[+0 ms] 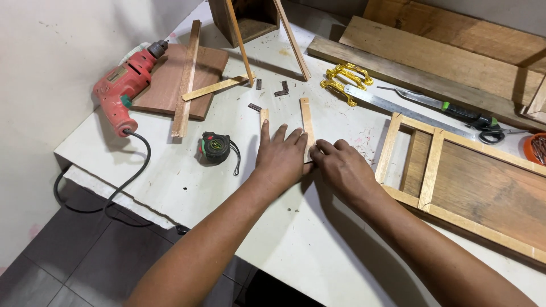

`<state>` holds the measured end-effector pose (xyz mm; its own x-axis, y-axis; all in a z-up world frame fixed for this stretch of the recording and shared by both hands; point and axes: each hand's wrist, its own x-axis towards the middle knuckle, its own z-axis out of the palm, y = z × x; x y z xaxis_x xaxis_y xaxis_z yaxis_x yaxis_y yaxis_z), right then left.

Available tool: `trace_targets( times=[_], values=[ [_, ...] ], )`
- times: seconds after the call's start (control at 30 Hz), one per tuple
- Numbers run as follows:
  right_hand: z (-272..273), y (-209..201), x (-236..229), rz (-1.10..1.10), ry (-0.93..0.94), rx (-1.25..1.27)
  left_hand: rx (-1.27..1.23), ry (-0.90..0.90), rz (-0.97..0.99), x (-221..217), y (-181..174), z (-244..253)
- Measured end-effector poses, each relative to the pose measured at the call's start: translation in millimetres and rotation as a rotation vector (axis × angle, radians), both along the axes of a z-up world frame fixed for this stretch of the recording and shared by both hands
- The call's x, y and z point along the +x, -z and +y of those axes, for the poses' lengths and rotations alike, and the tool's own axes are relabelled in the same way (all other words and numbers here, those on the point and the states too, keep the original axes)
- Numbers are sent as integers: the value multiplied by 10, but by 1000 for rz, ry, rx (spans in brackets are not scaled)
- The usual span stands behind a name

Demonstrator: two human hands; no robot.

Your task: The person assembles small wooden frames at a workbench, pressing nails into the frame joints and hammering them in with a claw hammer. They then pick up, align, and sort loose wood strips on the bench, and handle a tape measure while arranging pieces.

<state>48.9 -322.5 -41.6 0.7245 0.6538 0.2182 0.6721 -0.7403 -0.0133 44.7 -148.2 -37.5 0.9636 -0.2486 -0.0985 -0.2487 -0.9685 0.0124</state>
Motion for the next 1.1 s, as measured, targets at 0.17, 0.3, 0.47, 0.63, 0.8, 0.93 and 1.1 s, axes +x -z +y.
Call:
trace_targets(
  times=[0.17,0.3,0.47,0.63,0.8,0.93,1.1],
  values=[
    [142,-166,243,142,50,10,43,-49,109,136,-111,23],
    [268,-108,537,169,84,30,39,-72,168,219,-162,34],
    [373,-60,836,148,93,45,18,-112,209,266,-239,19],
    [370,-138,626,172,159,0,-26,-152,162,172,-166,0],
    [207,-151,139,171,92,39,-15,-186,75,48,-51,-22],
    [73,-113,-87,151,71,61,-48,-220,68,-17,-128,-73],
    [98,-108,-130,162,67,65,-6,-215,91,63,-20,-48]
  ],
)
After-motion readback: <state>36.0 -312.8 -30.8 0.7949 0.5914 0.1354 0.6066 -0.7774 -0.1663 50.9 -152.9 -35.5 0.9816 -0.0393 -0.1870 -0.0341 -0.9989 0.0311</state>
